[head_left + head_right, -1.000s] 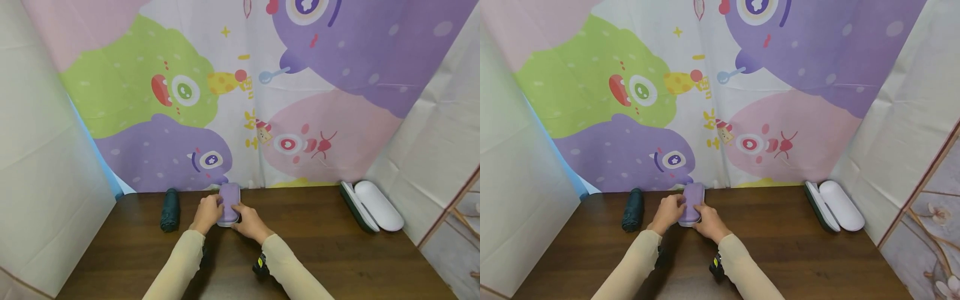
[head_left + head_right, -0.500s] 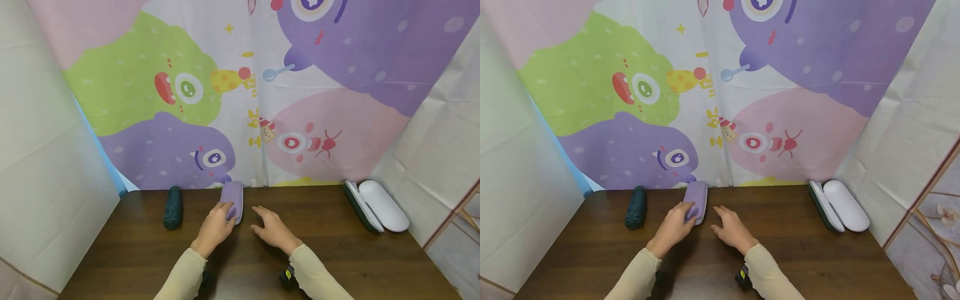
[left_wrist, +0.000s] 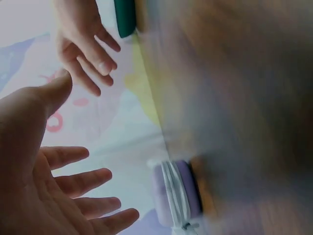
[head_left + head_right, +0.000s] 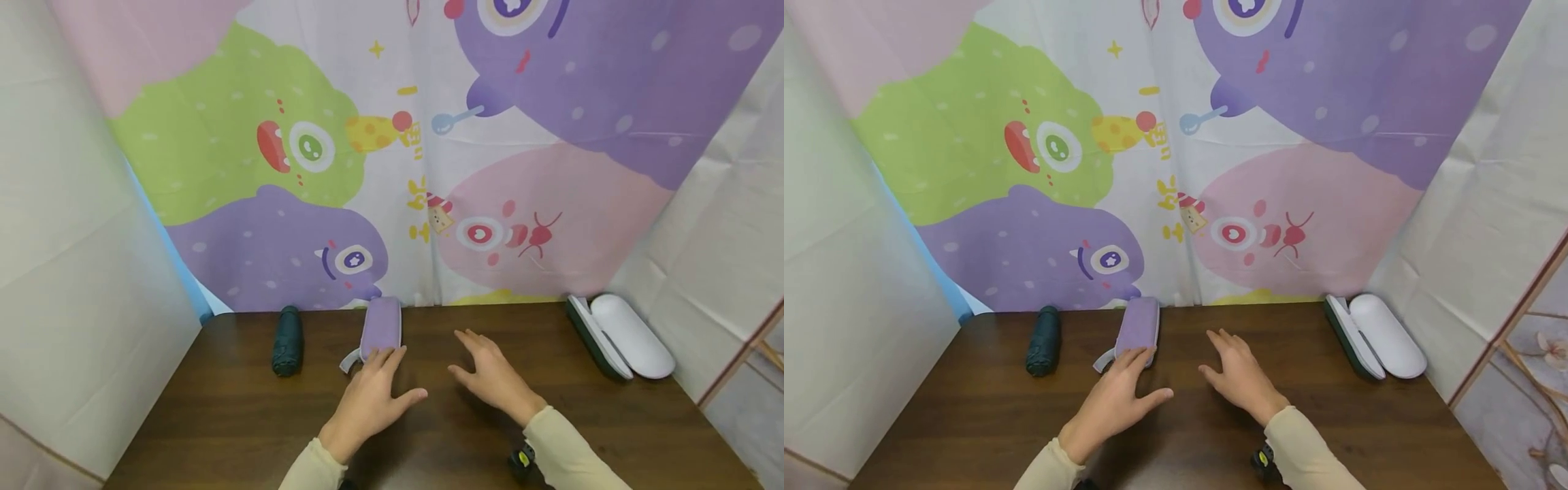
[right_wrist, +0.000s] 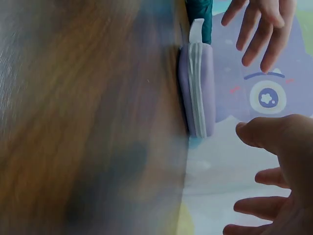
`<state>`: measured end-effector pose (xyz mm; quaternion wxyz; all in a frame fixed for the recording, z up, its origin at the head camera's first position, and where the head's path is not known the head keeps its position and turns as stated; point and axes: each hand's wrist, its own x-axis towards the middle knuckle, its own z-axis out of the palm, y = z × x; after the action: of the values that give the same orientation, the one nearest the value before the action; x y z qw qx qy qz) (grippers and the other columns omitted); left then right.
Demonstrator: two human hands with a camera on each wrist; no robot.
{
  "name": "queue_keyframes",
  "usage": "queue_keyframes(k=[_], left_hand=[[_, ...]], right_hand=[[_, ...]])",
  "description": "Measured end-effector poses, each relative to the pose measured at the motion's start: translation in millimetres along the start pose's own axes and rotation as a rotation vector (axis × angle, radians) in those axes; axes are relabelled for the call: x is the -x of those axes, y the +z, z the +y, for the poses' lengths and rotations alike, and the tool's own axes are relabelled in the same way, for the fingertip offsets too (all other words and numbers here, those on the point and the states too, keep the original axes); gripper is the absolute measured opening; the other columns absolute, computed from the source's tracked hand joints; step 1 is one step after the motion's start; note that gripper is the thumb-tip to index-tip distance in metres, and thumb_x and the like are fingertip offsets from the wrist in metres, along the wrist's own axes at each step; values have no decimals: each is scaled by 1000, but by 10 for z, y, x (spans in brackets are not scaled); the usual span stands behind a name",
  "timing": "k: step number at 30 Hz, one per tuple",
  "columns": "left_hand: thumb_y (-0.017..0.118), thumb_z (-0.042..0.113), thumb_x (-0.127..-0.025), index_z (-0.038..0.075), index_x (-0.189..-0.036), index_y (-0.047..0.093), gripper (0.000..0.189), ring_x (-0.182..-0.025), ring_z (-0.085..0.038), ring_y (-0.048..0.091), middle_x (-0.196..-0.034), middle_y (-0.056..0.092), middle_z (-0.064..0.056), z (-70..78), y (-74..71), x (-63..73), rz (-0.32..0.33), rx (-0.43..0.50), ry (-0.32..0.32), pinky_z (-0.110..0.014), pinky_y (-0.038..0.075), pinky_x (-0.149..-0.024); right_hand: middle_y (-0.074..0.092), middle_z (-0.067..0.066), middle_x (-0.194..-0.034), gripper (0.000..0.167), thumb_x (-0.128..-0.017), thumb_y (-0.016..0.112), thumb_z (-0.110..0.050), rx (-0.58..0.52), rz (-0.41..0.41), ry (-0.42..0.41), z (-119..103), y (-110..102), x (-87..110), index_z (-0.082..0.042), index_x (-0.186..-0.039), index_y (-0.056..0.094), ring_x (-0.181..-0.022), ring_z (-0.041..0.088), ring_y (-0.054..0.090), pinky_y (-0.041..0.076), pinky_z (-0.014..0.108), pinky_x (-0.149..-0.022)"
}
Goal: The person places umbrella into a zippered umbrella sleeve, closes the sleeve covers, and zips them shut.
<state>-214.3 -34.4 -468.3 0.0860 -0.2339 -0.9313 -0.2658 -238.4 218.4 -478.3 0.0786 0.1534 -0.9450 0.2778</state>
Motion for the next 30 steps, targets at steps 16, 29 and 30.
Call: queue_keyframes(k=[16, 29, 30], left_hand=[[59, 82, -83, 17, -157, 43, 100, -144, -52, 40, -156, 48, -17, 476, 1, 216, -2, 9, 47, -69, 46, -101], [45, 88, -86, 28, -162, 33, 97, -154, -43, 26, -164, 38, -8, 791, 5, 267, -44, 38, 3, -69, 39, -110], [44, 89, -86, 29, -162, 32, 98, -155, -43, 26, -164, 37, -8, 807, 17, 264, -44, 31, 4, -69, 39, -110]], right_hand=[[32, 29, -163, 87, -99, 65, -51, 58, 111, 44, 395, -686, 21, 2, -159, 31, -147, 56, 29, 28, 71, -115], [26, 43, -157, 87, -105, 51, -52, 166, 187, 113, 907, -1235, -10, 10, -158, 23, -140, 65, 26, 23, 75, -111], [25, 44, -157, 87, -105, 51, -53, 171, 184, 122, 949, -1261, -9, 10, -159, 22, -140, 66, 25, 23, 76, -111]])
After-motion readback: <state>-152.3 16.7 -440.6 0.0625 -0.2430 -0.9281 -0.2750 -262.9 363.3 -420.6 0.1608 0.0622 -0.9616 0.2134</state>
